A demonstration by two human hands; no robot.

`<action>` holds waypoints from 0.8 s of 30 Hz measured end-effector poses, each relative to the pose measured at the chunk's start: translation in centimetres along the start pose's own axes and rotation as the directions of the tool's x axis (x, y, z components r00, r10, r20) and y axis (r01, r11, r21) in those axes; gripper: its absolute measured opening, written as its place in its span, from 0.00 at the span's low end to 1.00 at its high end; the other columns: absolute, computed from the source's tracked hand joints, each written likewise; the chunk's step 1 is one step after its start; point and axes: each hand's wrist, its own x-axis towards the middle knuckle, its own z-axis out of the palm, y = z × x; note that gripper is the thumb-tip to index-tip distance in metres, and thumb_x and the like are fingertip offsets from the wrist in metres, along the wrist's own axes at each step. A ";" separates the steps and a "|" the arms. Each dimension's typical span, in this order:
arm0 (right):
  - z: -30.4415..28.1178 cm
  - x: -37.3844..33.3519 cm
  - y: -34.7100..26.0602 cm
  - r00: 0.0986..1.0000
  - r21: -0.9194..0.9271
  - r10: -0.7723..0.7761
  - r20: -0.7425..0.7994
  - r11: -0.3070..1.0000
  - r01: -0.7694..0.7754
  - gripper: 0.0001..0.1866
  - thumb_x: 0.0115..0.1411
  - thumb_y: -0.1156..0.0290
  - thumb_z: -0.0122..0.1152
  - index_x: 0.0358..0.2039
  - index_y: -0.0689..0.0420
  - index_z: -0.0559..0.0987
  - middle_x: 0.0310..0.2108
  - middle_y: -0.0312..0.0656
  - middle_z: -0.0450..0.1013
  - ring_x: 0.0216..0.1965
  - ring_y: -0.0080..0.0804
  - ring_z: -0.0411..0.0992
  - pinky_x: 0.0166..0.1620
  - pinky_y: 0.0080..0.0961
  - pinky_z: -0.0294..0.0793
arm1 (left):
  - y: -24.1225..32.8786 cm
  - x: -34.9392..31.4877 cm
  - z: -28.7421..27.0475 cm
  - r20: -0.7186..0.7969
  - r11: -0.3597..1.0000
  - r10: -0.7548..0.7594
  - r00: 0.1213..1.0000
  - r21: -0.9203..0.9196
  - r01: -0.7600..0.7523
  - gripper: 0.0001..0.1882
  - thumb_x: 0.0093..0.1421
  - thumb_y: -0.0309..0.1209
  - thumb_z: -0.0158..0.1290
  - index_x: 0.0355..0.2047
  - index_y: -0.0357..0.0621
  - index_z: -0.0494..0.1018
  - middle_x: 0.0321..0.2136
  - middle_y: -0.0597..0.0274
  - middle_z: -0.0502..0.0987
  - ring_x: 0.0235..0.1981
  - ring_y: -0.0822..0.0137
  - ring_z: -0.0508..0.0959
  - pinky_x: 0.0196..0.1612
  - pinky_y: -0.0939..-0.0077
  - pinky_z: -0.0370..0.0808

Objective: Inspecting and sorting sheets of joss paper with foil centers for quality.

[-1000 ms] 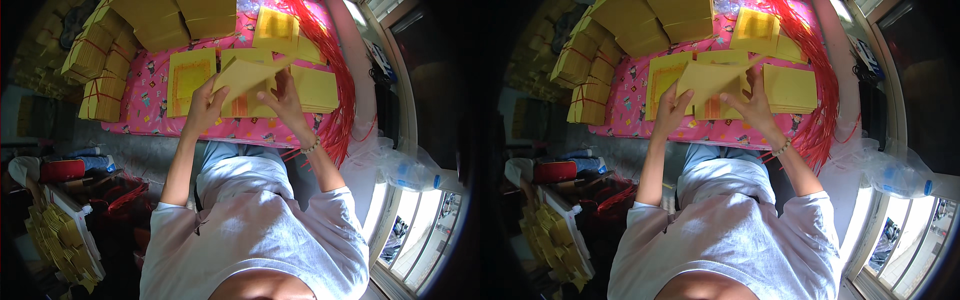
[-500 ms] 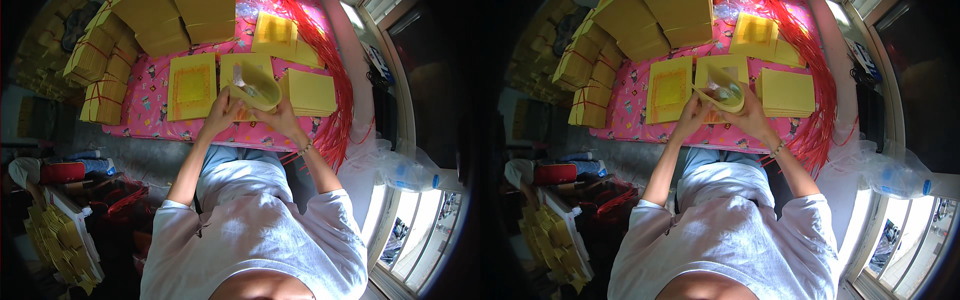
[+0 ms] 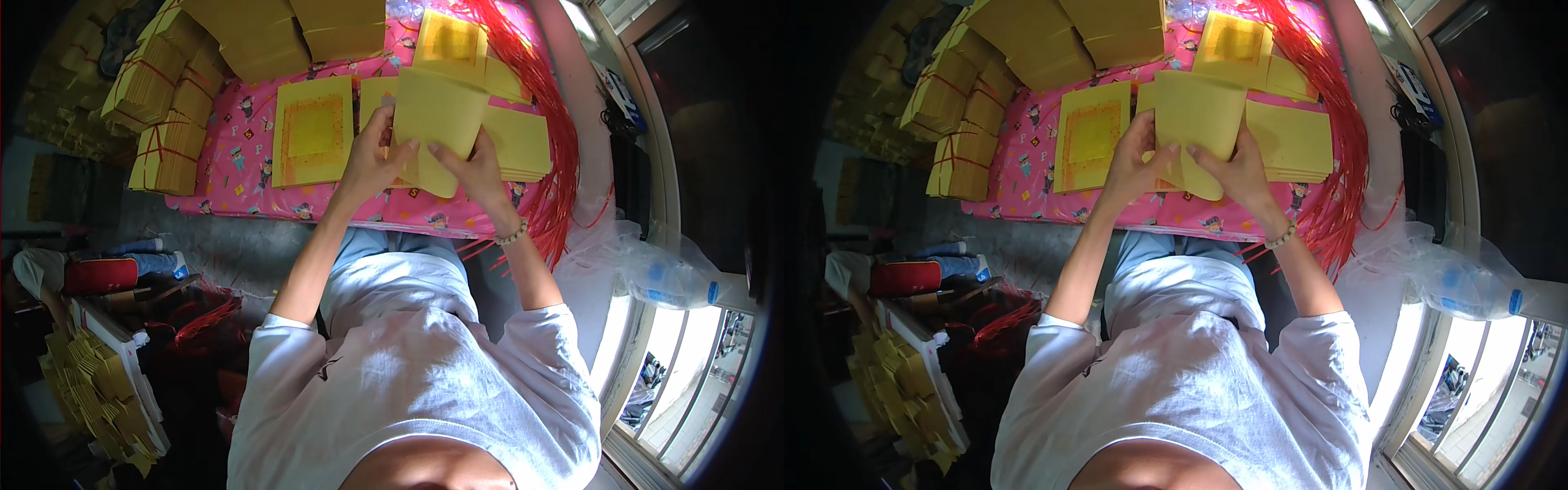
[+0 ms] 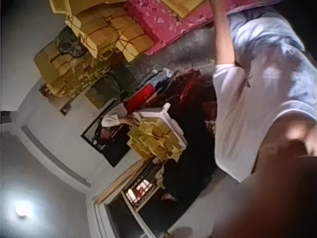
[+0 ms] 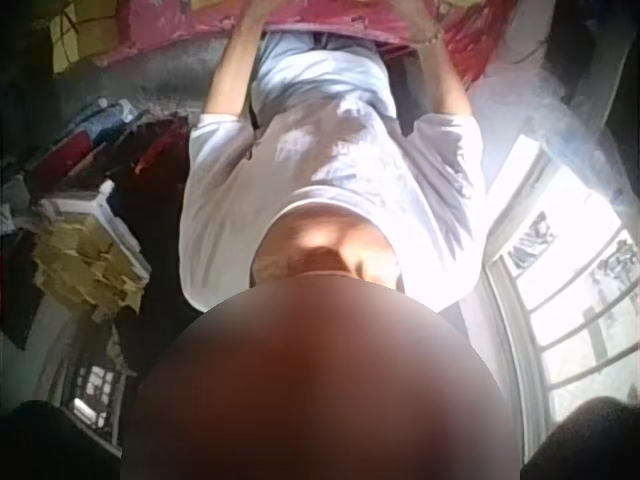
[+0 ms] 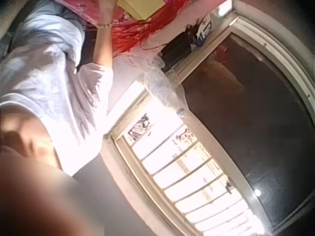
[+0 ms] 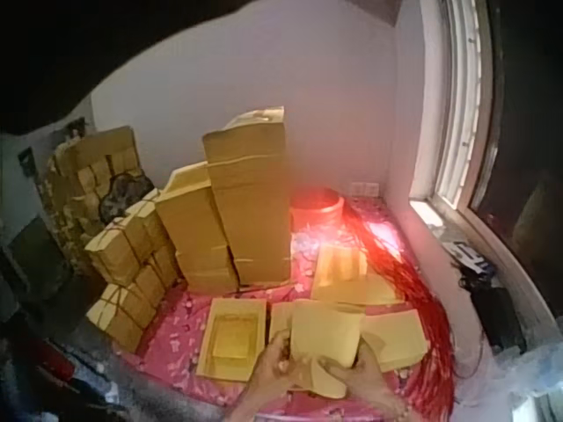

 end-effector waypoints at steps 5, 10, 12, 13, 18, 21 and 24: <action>-0.7 0.2 -1.1 0.995 0.076 0.099 0.009 0.992 -0.099 0.23 0.53 0.74 0.63 0.49 0.65 0.68 0.43 0.42 0.72 0.43 0.25 0.71 0.46 0.23 0.72 | 1.9 1.0 0.4 0.028 0.938 -0.174 0.984 -0.301 0.174 0.22 0.59 0.25 0.51 0.53 0.38 0.61 0.42 0.60 0.73 0.43 0.73 0.73 0.46 0.77 0.70; -0.9 0.1 -1.1 0.978 0.190 0.202 0.050 0.960 -0.208 0.23 0.55 0.71 0.62 0.50 0.65 0.68 0.44 0.42 0.72 0.43 0.26 0.71 0.45 0.22 0.72 | 2.7 1.3 0.8 0.103 0.817 -0.409 0.907 -0.401 0.414 0.16 0.65 0.32 0.42 0.51 0.39 0.66 0.44 0.61 0.73 0.43 0.73 0.74 0.45 0.79 0.70; -1.1 0.1 -1.2 0.950 0.256 0.306 0.070 0.914 -0.313 0.24 0.57 0.69 0.60 0.51 0.65 0.67 0.45 0.44 0.71 0.45 0.27 0.71 0.47 0.23 0.72 | 2.9 1.5 1.0 0.112 0.775 -0.457 0.883 -0.437 0.457 0.16 0.65 0.31 0.42 0.51 0.39 0.65 0.44 0.61 0.73 0.43 0.73 0.74 0.45 0.79 0.70; -1.1 0.0 -1.2 0.949 0.257 0.307 0.069 0.914 -0.314 0.24 0.57 0.69 0.60 0.51 0.65 0.67 0.45 0.44 0.71 0.45 0.27 0.71 0.47 0.23 0.72 | 3.0 1.5 1.1 0.122 0.730 -0.501 0.857 -0.471 0.495 0.16 0.65 0.30 0.43 0.52 0.39 0.65 0.44 0.61 0.73 0.43 0.73 0.74 0.45 0.79 0.70; -0.9 -0.3 -1.3 0.945 0.319 0.321 0.069 0.890 -0.326 0.24 0.60 0.66 0.57 0.52 0.65 0.66 0.46 0.43 0.70 0.45 0.27 0.71 0.46 0.23 0.73 | 2.3 1.1 1.5 0.080 0.786 -0.434 0.898 -0.453 0.420 0.18 0.64 0.31 0.43 0.54 0.41 0.62 0.46 0.62 0.73 0.45 0.73 0.73 0.47 0.79 0.69; -0.8 -0.5 -1.7 0.937 0.367 0.344 0.056 0.866 -0.340 0.23 0.60 0.65 0.56 0.52 0.65 0.66 0.46 0.43 0.70 0.45 0.27 0.71 0.46 0.22 0.73 | 1.9 1.0 1.6 0.062 0.843 -0.351 0.934 -0.413 0.345 0.21 0.64 0.31 0.44 0.57 0.42 0.60 0.48 0.63 0.71 0.47 0.74 0.72 0.49 0.79 0.69; -0.9 -0.5 -1.9 0.943 0.386 0.327 0.070 0.862 -0.328 0.22 0.61 0.66 0.55 0.52 0.65 0.66 0.46 0.42 0.70 0.45 0.25 0.71 0.46 0.21 0.72 | 2.3 0.8 2.0 0.032 0.859 -0.284 0.958 -0.436 0.269 0.18 0.64 0.29 0.43 0.54 0.41 0.62 0.45 0.62 0.72 0.45 0.74 0.72 0.48 0.79 0.68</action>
